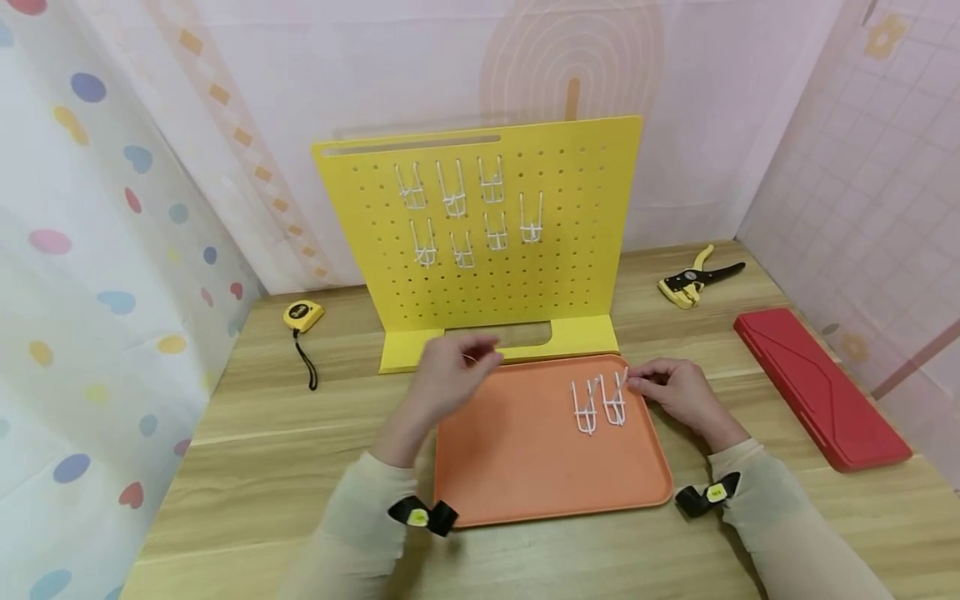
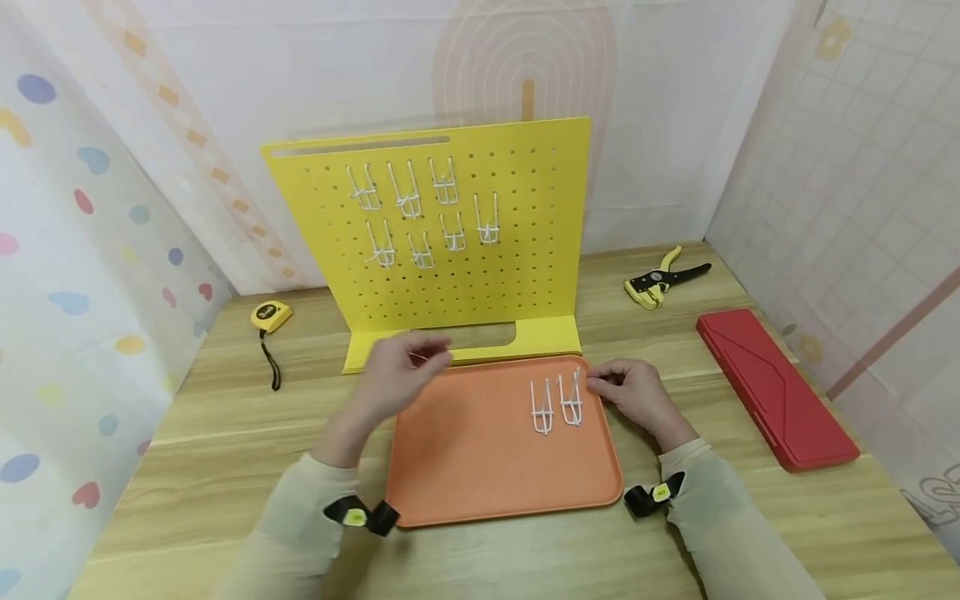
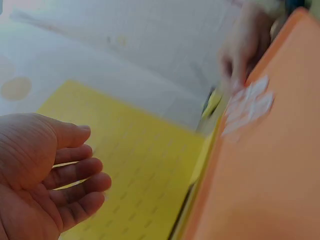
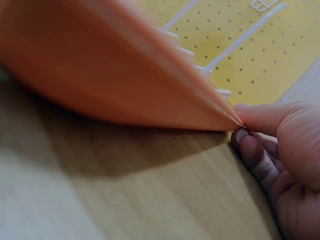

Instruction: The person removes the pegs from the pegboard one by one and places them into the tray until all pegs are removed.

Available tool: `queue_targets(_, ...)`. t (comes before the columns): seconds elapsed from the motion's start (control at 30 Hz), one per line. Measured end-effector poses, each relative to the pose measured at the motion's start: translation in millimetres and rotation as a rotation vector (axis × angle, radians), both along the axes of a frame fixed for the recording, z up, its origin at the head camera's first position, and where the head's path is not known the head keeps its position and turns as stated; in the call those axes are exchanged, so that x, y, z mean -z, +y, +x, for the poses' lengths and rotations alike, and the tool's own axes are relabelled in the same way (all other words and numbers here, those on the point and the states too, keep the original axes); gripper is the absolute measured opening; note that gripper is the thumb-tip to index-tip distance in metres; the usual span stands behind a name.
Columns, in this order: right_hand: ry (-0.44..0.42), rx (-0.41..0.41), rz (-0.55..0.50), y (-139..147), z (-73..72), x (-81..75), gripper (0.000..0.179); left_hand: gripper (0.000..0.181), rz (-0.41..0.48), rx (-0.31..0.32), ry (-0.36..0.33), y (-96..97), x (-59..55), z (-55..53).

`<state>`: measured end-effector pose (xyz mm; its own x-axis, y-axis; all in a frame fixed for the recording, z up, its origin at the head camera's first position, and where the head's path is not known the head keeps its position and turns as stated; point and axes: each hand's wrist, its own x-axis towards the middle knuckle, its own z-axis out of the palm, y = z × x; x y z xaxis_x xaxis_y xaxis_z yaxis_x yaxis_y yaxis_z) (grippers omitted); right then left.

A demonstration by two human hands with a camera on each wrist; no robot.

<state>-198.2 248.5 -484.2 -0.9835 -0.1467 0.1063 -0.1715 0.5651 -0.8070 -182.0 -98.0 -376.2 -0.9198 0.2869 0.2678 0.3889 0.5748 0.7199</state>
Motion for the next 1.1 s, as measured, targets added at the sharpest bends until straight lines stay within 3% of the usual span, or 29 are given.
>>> queue_targets(0.17,0.004,-0.004,-0.001,-0.2,-0.2,0.9,0.019,0.018,0.02,-0.098,0.064,-41.0,-14.8,-18.2)
queue_targets(0.27,0.006,-0.004,0.0,-0.2,-0.4,1.9,0.019,0.019,0.045,-0.188,0.082,-59.9,-19.9,-29.1)
queue_targets(0.47,0.004,-0.011,-0.016,-0.2,0.4,1.4,0.019,0.024,0.11,-0.312,0.126,-78.4,-25.5,-48.0)
queue_targets(0.8,0.003,-0.013,-0.027,-0.2,1.0,-0.8,0.019,0.034,0.294,-0.276,0.083,-69.5,-34.1,-81.5)
queue_targets(1.1,0.005,-0.005,-0.027,-0.4,1.1,0.0,0.018,0.026,0.385,-0.267,0.073,-58.8,-37.7,-83.9)
